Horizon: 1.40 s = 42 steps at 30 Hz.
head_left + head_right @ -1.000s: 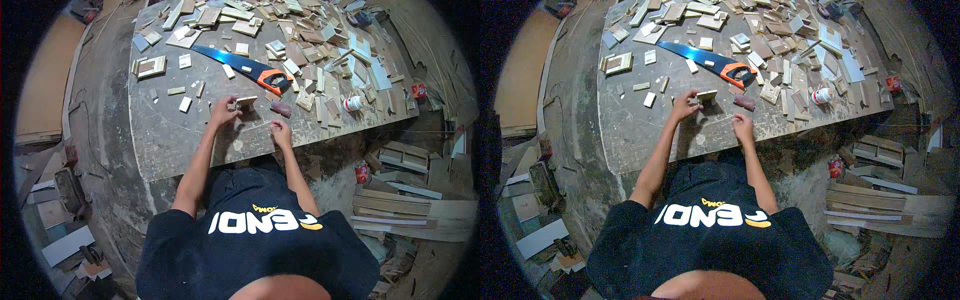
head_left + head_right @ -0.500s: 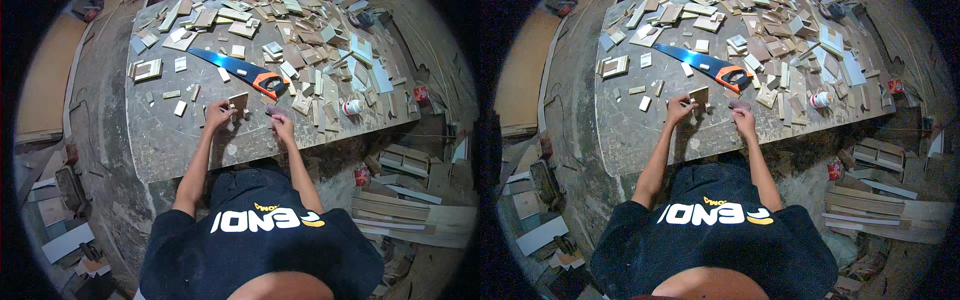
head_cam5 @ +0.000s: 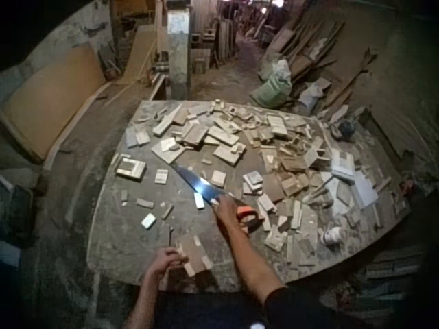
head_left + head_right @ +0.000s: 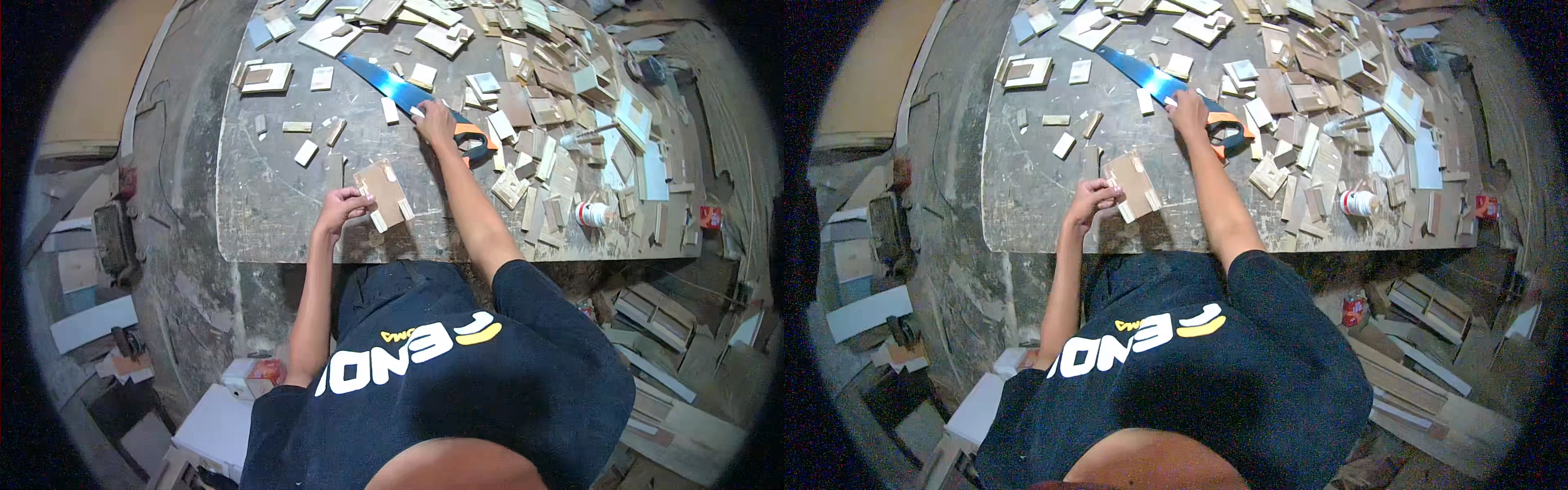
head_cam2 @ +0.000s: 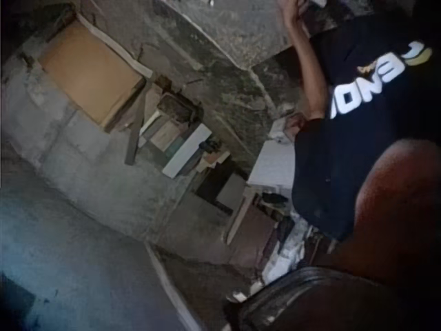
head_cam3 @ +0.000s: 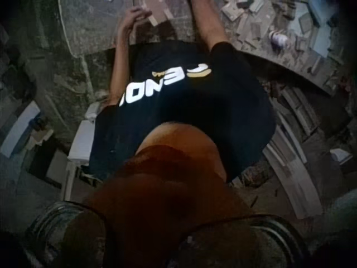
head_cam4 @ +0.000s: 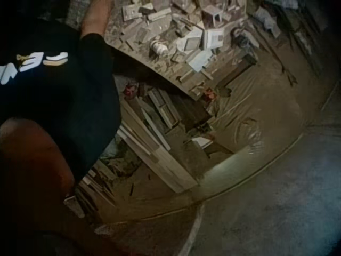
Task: Applies glue to small wooden pieces and fits them together to assemble small wooden boxes or frames on a workbench.
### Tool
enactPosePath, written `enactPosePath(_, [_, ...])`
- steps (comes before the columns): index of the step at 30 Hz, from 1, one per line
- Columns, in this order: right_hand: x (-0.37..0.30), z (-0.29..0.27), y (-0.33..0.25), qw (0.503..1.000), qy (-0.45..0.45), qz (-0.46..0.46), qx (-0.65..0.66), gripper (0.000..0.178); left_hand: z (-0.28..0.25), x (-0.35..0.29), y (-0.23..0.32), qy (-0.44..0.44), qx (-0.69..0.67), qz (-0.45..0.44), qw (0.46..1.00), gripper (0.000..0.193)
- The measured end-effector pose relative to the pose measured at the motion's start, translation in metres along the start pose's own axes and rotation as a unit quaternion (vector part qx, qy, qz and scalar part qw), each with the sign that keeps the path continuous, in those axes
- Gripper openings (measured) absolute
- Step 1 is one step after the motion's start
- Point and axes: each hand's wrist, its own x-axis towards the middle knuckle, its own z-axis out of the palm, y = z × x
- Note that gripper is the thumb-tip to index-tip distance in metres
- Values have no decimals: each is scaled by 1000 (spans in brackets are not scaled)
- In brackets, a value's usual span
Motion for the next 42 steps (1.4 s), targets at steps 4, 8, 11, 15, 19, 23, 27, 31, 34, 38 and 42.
enactPosePath(4, [4,7,9,999,22,-25,-26,23,-3,4,-3,10,0,0,1000,11])
enactPosePath(8, [-4,-6,26,992,1,27,119,26,0,24,-2,26,-4,2,1000,13])
enactPosePath(11, [-30,-31,28,834,-215,189,472,28,5,31,14,33,19,-3,999,14])
enactPosePath(15, [-80,-65,11,738,-302,235,556,32,0,59,11,-25,62,28,997,17])
enactPosePath(19, [-107,-78,-6,747,-282,266,540,29,5,65,19,-53,45,-3,998,15])
enactPosePath(23, [-119,-69,-1,779,-252,227,528,31,3,67,18,-86,68,-9,994,13])
enactPosePath(27, [-121,-68,-9,812,-240,190,497,34,2,67,11,-103,41,-6,994,13])
enactPosePath(31, [-122,-76,-24,869,-229,119,422,36,4,64,12,-95,44,4,995,17])
enactPosePath(34, [-125,-72,-32,923,-165,23,347,37,3,62,13,-92,52,11,994,19])
enactPosePath(38, [-128,-76,-44,960,-80,-76,257,29,2,65,8,-89,75,23,993,19])
enactPosePath(42, [-131,-76,-43,968,-48,-86,229,31,4,60,11,-90,64,15,994,19])
